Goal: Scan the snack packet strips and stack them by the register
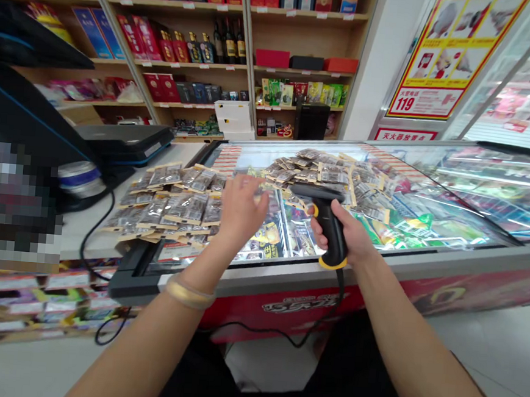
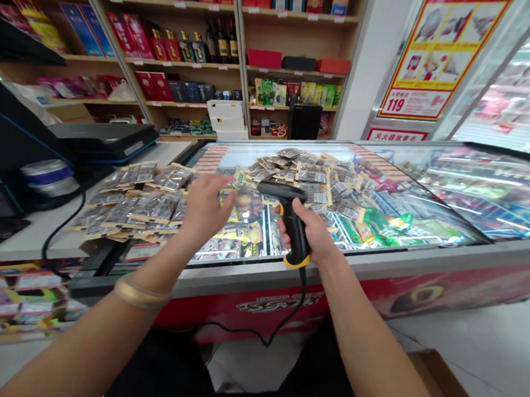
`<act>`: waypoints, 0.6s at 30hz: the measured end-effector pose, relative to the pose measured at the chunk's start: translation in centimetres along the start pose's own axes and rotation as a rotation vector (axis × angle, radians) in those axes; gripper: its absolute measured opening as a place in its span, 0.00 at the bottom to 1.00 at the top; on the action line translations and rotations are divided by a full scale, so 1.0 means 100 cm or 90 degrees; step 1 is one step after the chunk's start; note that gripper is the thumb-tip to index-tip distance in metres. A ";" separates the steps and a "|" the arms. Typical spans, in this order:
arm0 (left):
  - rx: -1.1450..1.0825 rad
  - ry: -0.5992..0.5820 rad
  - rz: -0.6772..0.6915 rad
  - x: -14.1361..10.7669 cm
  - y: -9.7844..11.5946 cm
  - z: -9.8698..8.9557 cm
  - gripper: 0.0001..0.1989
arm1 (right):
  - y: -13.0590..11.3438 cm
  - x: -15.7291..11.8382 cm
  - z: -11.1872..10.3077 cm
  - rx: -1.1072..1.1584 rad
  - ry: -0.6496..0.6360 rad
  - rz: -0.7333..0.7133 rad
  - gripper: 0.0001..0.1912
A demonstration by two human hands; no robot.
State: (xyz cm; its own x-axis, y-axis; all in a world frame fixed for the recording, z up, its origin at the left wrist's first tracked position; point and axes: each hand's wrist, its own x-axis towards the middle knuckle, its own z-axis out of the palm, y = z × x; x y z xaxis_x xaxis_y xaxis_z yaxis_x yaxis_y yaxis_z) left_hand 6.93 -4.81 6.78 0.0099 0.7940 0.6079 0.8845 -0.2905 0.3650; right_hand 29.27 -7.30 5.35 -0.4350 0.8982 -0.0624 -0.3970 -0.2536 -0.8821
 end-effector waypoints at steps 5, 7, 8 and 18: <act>-0.081 -0.165 0.061 0.008 0.063 0.058 0.16 | -0.024 -0.035 -0.055 -0.041 0.119 -0.058 0.24; -0.060 -0.223 0.078 0.013 0.086 0.077 0.17 | -0.030 -0.043 -0.073 -0.050 0.146 -0.060 0.24; -0.039 -0.249 0.084 0.015 0.096 0.084 0.20 | -0.032 -0.047 -0.081 -0.050 0.154 -0.059 0.24; 0.108 -0.316 0.088 0.016 0.118 0.107 0.38 | -0.034 -0.052 -0.106 0.008 0.183 -0.088 0.25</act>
State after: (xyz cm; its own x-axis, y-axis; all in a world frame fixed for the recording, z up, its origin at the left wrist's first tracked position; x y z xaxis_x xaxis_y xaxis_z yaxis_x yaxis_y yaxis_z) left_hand 22.34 -1.26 4.49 0.3139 0.9235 0.2207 0.9221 -0.3519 0.1608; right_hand 41.42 -7.27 3.74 -0.1304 0.9887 -0.0741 -0.4468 -0.1253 -0.8858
